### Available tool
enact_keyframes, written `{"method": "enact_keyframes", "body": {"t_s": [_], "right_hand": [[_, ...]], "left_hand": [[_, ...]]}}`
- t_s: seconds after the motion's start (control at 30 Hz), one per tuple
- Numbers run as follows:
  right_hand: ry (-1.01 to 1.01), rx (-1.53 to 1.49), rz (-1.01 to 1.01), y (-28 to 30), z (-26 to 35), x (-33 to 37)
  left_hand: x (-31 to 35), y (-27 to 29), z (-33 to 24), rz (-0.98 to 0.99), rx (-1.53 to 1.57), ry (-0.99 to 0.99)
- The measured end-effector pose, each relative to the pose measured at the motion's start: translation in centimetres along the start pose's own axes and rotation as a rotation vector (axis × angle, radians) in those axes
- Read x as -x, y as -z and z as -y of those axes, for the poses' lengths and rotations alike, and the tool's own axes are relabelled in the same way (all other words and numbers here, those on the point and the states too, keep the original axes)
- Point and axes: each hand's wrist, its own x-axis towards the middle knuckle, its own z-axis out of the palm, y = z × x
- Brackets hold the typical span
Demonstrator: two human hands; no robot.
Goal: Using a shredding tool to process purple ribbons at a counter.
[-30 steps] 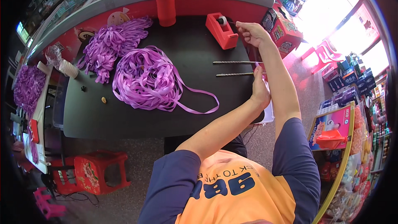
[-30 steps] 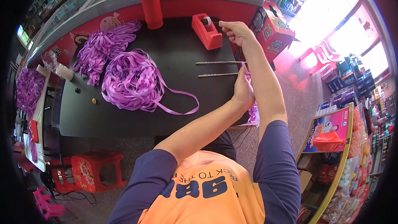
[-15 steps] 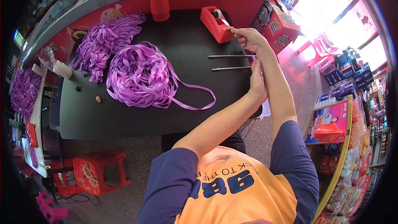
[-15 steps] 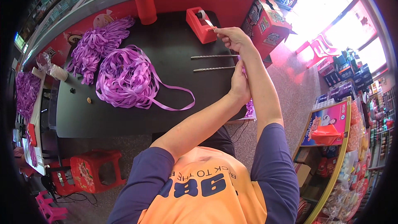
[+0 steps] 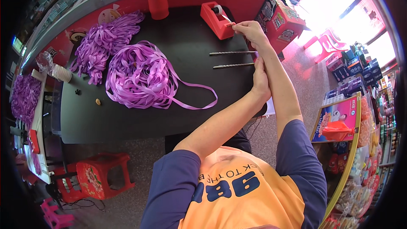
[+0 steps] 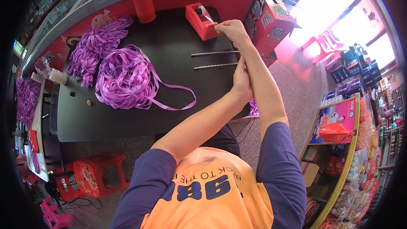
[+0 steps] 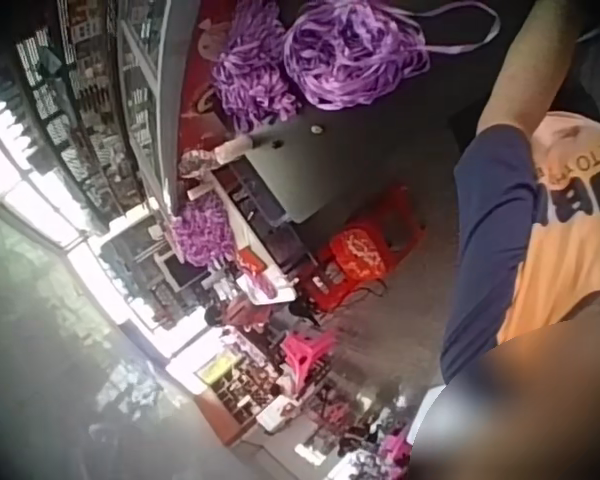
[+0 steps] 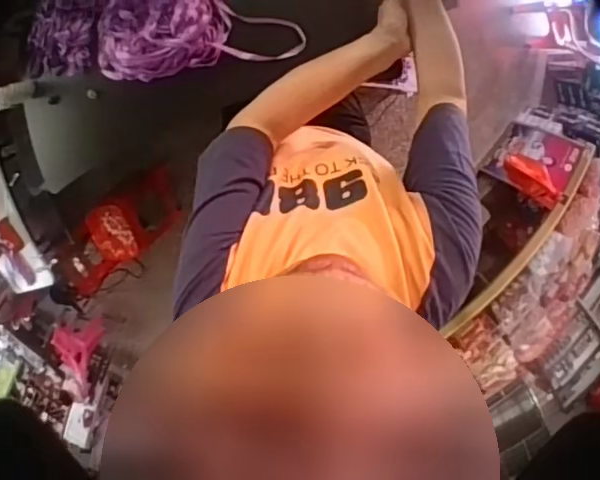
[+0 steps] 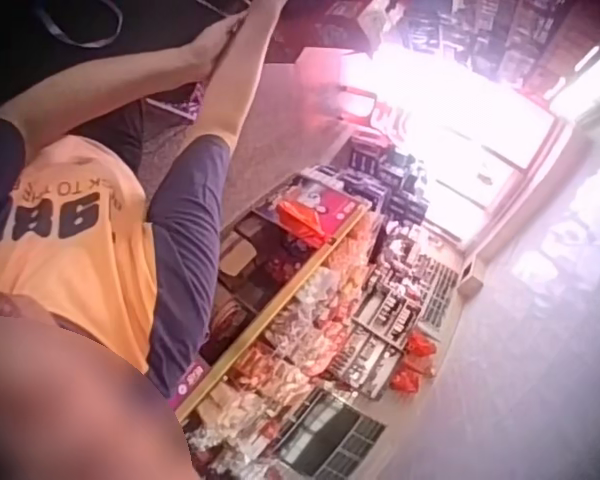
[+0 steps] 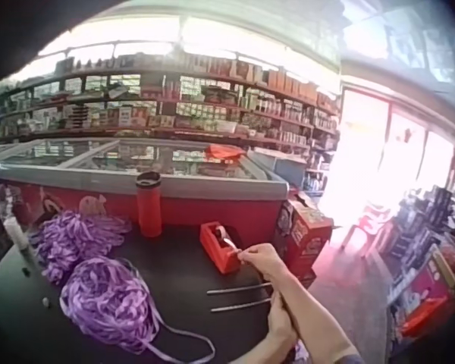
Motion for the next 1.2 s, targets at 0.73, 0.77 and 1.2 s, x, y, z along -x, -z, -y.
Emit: {"method": "enact_keyframes", "body": {"t_s": [0.73,0.77,1.2], "right_hand": [[0.017,0.442,0.067,10.2,1.4,12.8],[0.028,0.468,0.081,10.0,1.5,12.9],[0.08,0.433,0.116,9.8,0.7,12.8]], "left_hand": [[1.6,-1.9,-0.1,-0.198,-0.341,-0.042],[1.6,-1.9,-0.1,-0.197,-0.344,-0.042],[1.7,-1.9,-0.4,-0.243,-0.298,-0.018]]}}
